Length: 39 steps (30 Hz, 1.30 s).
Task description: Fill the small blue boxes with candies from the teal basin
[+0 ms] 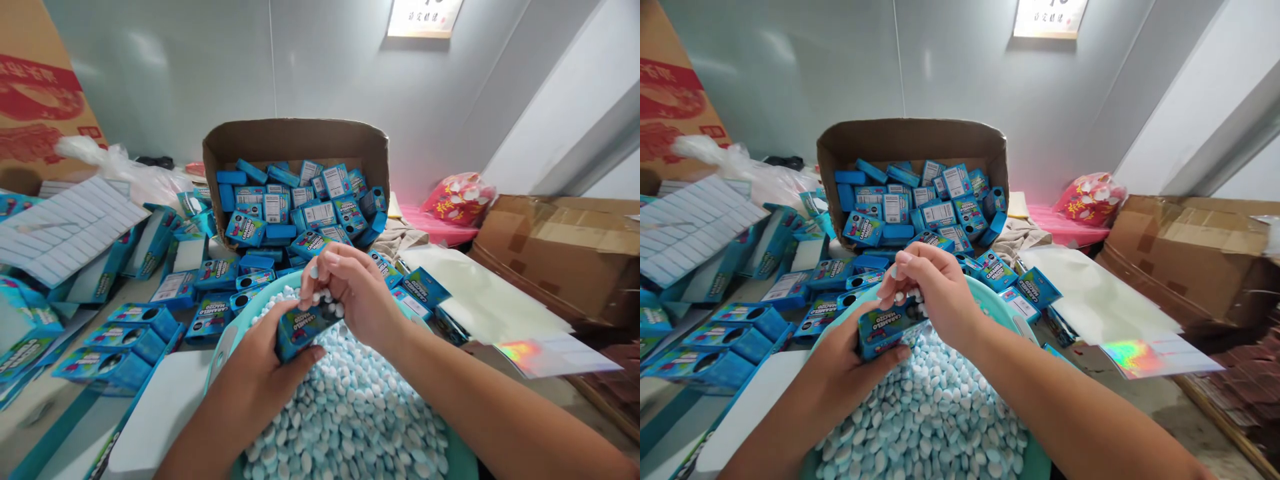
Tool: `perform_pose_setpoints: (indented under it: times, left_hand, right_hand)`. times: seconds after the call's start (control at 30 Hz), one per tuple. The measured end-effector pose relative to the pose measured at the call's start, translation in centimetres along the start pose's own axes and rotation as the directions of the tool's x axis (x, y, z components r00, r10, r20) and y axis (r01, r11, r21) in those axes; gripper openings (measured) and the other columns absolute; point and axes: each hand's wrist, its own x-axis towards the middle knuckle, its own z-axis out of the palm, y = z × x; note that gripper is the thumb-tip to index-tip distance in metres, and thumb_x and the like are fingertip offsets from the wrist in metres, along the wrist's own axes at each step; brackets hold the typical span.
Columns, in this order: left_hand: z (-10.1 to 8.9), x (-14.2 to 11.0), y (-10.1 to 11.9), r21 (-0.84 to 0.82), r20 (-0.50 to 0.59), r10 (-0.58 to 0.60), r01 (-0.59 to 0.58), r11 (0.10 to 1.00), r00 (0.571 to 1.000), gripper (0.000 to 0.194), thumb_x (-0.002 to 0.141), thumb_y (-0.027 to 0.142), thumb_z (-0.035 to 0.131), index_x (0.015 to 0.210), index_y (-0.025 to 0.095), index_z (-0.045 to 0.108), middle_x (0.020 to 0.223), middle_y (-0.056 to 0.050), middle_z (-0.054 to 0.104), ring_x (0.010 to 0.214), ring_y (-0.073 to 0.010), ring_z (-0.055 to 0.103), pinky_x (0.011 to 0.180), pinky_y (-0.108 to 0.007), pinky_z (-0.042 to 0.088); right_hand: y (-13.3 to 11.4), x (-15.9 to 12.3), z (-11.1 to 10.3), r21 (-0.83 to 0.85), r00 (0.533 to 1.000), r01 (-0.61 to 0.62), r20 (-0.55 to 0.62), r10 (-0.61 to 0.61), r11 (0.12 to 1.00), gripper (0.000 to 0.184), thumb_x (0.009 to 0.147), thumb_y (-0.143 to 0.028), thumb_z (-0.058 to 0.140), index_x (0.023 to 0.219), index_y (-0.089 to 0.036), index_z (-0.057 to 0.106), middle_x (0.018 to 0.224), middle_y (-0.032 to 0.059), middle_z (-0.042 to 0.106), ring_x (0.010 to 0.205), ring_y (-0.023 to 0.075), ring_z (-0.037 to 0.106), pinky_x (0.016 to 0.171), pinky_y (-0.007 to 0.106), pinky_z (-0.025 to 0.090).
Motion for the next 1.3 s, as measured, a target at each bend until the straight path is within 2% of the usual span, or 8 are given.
perform_pose_setpoints:
  times: [0.27, 0.43, 0.57, 0.73, 0.83, 1.03, 1.13, 1.3]
  left_hand:
    - [-0.1, -0.1, 0.2, -0.175, 0.067, -0.018, 0.03, 0.984, 0.998, 0.049, 0.083, 0.037, 0.076, 0.129, 0.025, 0.064, 0.126, -0.003, 0.071, 0.117, -0.0285, 0.064, 0.098, -0.038, 0.052]
    - [-0.1, -0.2, 0.2, -0.132, 0.023, -0.039, 0.042, 0.99, 0.999, 0.055, 0.084, 0.042, 0.075, 0.134, 0.025, 0.061, 0.135, -0.004, 0.067, 0.127, -0.0309, 0.059, 0.107, -0.043, 0.047]
    - [0.0, -0.2, -0.2, -0.078, -0.026, -0.075, 0.073, 0.994, 0.997, 0.061, 0.083, 0.05, 0.074, 0.135, 0.024, 0.058, 0.126, -0.006, 0.069, 0.117, -0.0308, 0.063, 0.104, -0.044, 0.048]
    - [-0.1, -0.1, -0.1, -0.087, -0.03, -0.031, 0.028, 0.996, 0.999, 0.049, 0.084, 0.047, 0.073, 0.126, 0.025, 0.063, 0.118, -0.004, 0.072, 0.108, -0.0283, 0.067, 0.096, -0.039, 0.052]
    - [-0.1, -0.1, 0.1, -0.094, -0.106, -0.035, 0.025, 0.995, 0.994, 0.045, 0.082, 0.048, 0.075, 0.119, 0.023, 0.067, 0.112, -0.004, 0.074, 0.103, -0.0276, 0.068, 0.09, -0.037, 0.054]
    - [-0.2, -0.1, 0.4, -0.194, -0.258, -0.051, 0.0, 0.981, 0.965, 0.035, 0.081, 0.043, 0.077, 0.106, 0.019, 0.071, 0.104, -0.004, 0.077, 0.096, -0.0252, 0.071, 0.084, -0.035, 0.058]
    - [-0.1, -0.2, 0.6, -0.233, -0.28, -0.036, -0.032, 0.972, 0.959, 0.033, 0.079, 0.035, 0.079, 0.106, 0.018, 0.071, 0.108, -0.004, 0.076, 0.096, -0.0234, 0.071, 0.088, -0.035, 0.058]
    - [0.1, -0.5, 0.8, -0.37, -0.285, -0.096, -0.017, 0.929, 0.954, 0.041, 0.076, 0.025, 0.081, 0.115, 0.02, 0.07, 0.108, -0.003, 0.076, 0.095, -0.0217, 0.07, 0.089, -0.034, 0.056]
  right_hand:
    - [-0.5, -0.4, -0.1, 0.045, 0.996, 0.026, 0.089, -0.03, 0.999, 0.025, 0.096, -0.033, 0.062, 0.074, -0.02, 0.056, 0.069, 0.0021, 0.068, 0.058, 0.017, 0.066, 0.053, 0.024, 0.047]
    - [-0.5, -0.3, -0.3, 0.04, 0.987, 0.05, 0.148, -0.056, 0.998, 0.022, 0.097, -0.032, 0.063, 0.08, -0.02, 0.06, 0.074, 0.0038, 0.071, 0.068, 0.017, 0.065, 0.066, 0.027, 0.05]
    - [-0.5, -0.2, -0.3, 0.005, 0.983, 0.094, 0.159, -0.093, 0.996, 0.022, 0.099, -0.03, 0.062, 0.08, -0.02, 0.063, 0.074, 0.0029, 0.069, 0.074, 0.0188, 0.065, 0.075, 0.031, 0.05]
    - [-0.5, -0.1, -0.5, -0.072, 0.98, 0.097, 0.181, -0.083, 0.993, 0.037, 0.101, -0.034, 0.061, 0.066, -0.021, 0.059, 0.077, 0.0042, 0.068, 0.079, 0.0203, 0.063, 0.076, 0.033, 0.046]
    - [-0.4, 0.0, -0.7, -0.142, 0.979, 0.096, 0.192, -0.068, 0.985, 0.043, 0.102, -0.041, 0.059, 0.064, -0.021, 0.062, 0.084, 0.0057, 0.068, 0.079, 0.0207, 0.059, 0.076, 0.034, 0.044]
    - [-0.3, 0.0, -0.5, -0.219, 0.994, 0.099, 0.058, -0.089, 0.971, 0.028, 0.099, -0.039, 0.062, 0.079, -0.021, 0.07, 0.096, 0.0062, 0.07, 0.097, 0.023, 0.06, 0.087, 0.034, 0.045]
    - [-0.6, 0.0, -0.6, -0.445, 0.989, 0.145, 0.03, -0.147, 0.884, 0.021, 0.097, -0.04, 0.069, 0.087, -0.022, 0.073, 0.096, 0.0061, 0.069, 0.092, 0.0225, 0.061, 0.078, 0.032, 0.047]
    - [-0.8, 0.5, -1.8, -0.771, 0.959, 0.275, 0.179, -0.219, 0.574, 0.025, 0.097, -0.047, 0.07, 0.08, -0.029, 0.074, 0.083, 0.007, 0.069, 0.071, 0.0222, 0.063, 0.064, 0.037, 0.048]
